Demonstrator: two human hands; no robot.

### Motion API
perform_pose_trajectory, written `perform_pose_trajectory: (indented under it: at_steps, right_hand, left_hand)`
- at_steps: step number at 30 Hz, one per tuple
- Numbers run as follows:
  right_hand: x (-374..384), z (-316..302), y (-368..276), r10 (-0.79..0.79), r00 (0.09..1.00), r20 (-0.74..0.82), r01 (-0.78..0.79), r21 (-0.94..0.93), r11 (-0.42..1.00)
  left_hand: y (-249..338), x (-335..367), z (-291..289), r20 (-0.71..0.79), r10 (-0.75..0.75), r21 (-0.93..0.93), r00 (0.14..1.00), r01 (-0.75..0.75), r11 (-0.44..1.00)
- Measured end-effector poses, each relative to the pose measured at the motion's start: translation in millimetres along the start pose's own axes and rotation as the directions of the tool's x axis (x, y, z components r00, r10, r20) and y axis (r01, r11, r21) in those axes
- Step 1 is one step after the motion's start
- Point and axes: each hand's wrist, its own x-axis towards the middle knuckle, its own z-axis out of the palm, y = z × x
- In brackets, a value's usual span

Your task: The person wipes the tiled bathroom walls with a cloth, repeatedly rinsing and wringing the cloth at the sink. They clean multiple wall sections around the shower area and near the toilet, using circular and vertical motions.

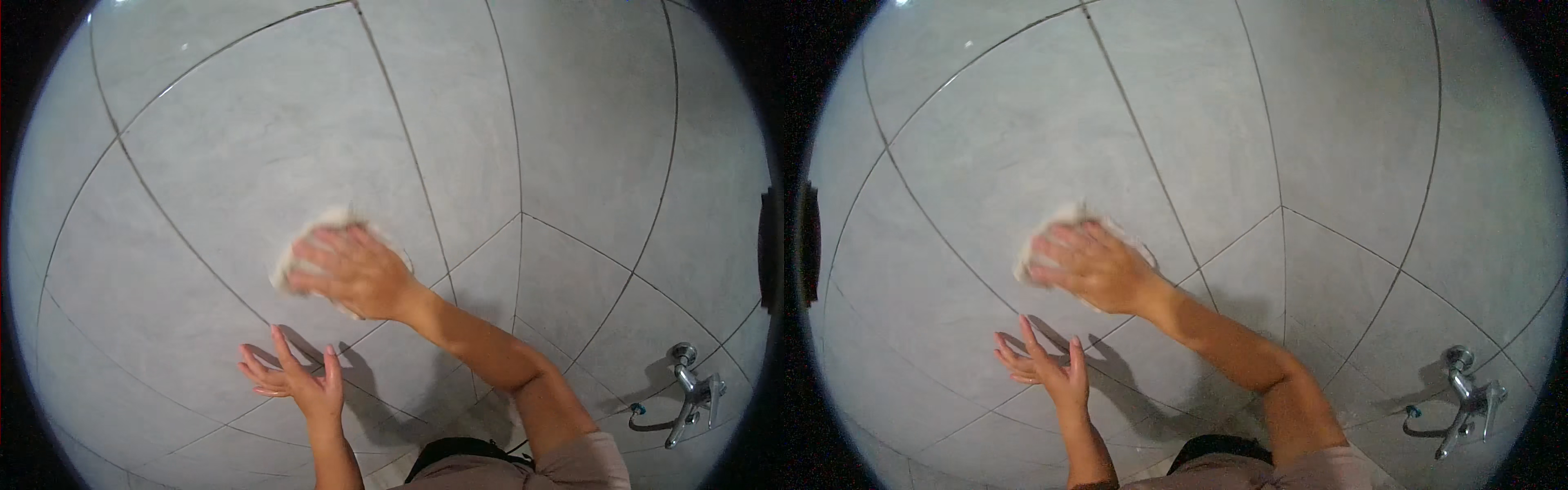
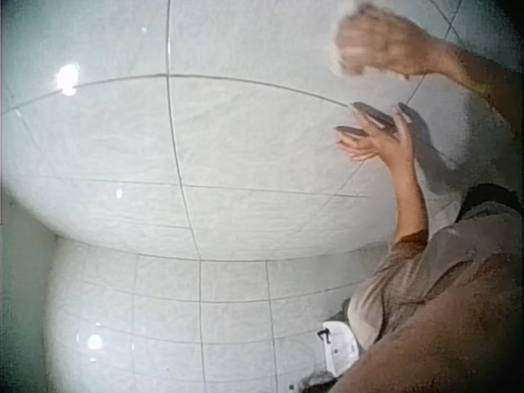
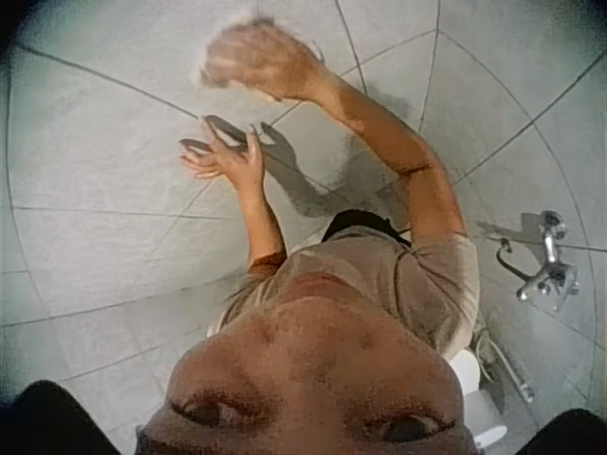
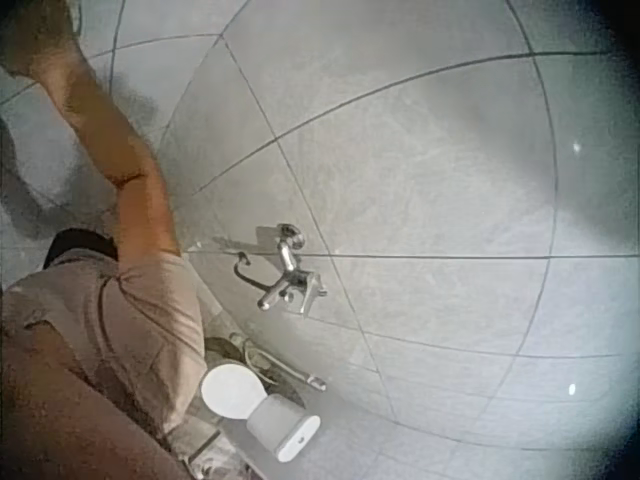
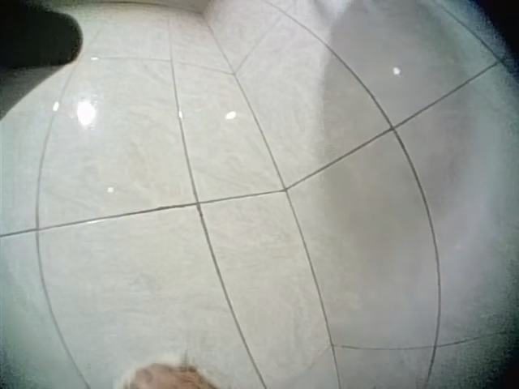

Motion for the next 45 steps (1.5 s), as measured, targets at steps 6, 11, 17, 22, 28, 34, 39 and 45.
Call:
perform_pose_trajectory:
  at_steps: [6, 11, 17, 22, 28, 34, 39, 45]
  right_hand:
    - [55, -54, 111, 0.28, 0.777, -0.563, -0.531, -0.348, 0.772]
    - [193, -33, 58, 0.188, 0.903, -0.386, -0.26, -0.143, 0.955]
    - [66, 49, -47, -0.494, 0.857, 0.144, 0.484, 0.104, 0.869]
    - [152, -2, 24, -0.105, 0.889, -0.445, -0.054, -0.332, 0.942]
    - [158, 73, -98, -0.341, 0.936, -0.083, 0.329, -0.125, 0.936]
    - [85, 71, -71, -0.164, 0.985, -0.049, 0.149, -0.227, 0.962]
    - [229, 102, -113, -0.113, 0.878, -0.466, -0.014, -0.26, 0.965]
    - [153, 174, -217, -0.612, 0.771, 0.179, 0.606, 0.091, 0.79]
  left_hand:
    - [-51, 9, -45, -0.103, 0.047, 0.133, 0.994, -0.033, 0.991]
    - [-69, 7, -39, -0.139, 0.039, 0.158, 0.989, -0.016, 0.987]
    - [-85, 0, -48, -0.081, 0.034, 0.171, 0.996, -0.019, 0.985]
    - [-122, -1, -72, -0.243, -0.23, 0.193, 0.943, 0.279, 0.941]
    - [-144, -1, -78, -0.204, -0.199, 0.135, 0.958, 0.229, 0.964]
    - [-195, 3, -114, -0.233, -0.215, 0.164, 0.948, 0.256, 0.953]
    - [-227, 12, -136, -0.234, -0.219, 0.083, 0.947, 0.244, 0.966]
    - [-280, 13, -162, -0.223, -0.194, 0.111, 0.955, 0.222, 0.969]
